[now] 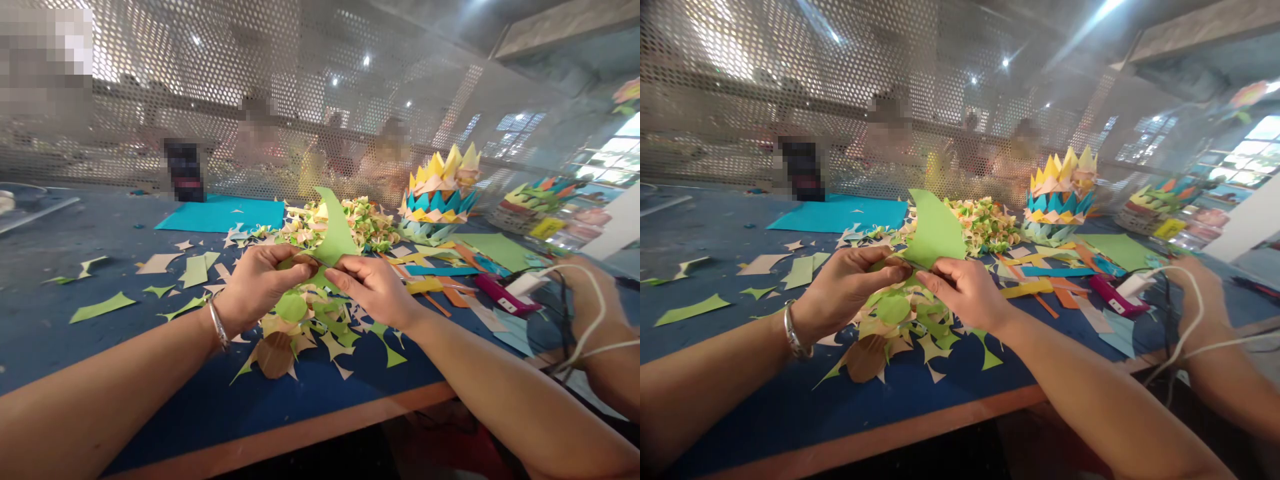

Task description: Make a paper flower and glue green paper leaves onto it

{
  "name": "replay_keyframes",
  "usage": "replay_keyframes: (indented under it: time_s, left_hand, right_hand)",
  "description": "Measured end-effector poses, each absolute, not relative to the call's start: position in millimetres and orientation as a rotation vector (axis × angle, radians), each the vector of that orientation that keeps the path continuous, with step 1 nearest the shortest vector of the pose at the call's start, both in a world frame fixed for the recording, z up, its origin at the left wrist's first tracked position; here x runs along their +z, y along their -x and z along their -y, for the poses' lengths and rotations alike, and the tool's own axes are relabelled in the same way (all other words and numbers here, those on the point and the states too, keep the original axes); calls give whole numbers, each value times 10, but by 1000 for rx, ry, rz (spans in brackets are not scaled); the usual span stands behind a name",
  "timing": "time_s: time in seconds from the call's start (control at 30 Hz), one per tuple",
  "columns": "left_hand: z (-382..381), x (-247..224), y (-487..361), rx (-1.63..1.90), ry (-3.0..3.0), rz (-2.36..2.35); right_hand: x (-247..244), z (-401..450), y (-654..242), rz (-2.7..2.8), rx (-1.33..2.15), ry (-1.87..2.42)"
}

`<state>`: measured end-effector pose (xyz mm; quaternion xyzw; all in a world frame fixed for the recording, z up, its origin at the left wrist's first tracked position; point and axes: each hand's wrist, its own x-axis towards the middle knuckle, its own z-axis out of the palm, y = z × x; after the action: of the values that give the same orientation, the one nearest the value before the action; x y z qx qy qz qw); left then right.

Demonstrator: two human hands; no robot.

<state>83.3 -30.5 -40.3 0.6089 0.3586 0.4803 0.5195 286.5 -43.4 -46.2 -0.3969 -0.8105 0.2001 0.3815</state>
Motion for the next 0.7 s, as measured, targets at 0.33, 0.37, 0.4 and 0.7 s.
replay_keyframes:
  time_s: [0.33,0.37,0.4,0.7]
  left_hand:
    - [254,-387,-776,1092,-1797,-1020]
    - [250,-383,-775,1080,-1820,-1033]
    - [247,-377,-774,1072,-1838,-1041]
    - [256,-344,-769,1054,-2027,-1054]
  right_hand:
    - [-467,440,-2880,2120,429,1021]
    - [-468,438,-2881,2124,424,1020]
    - [-468,438,-2881,2127,419,1020]
    - [-467,443,-2872,2152,384,1009]
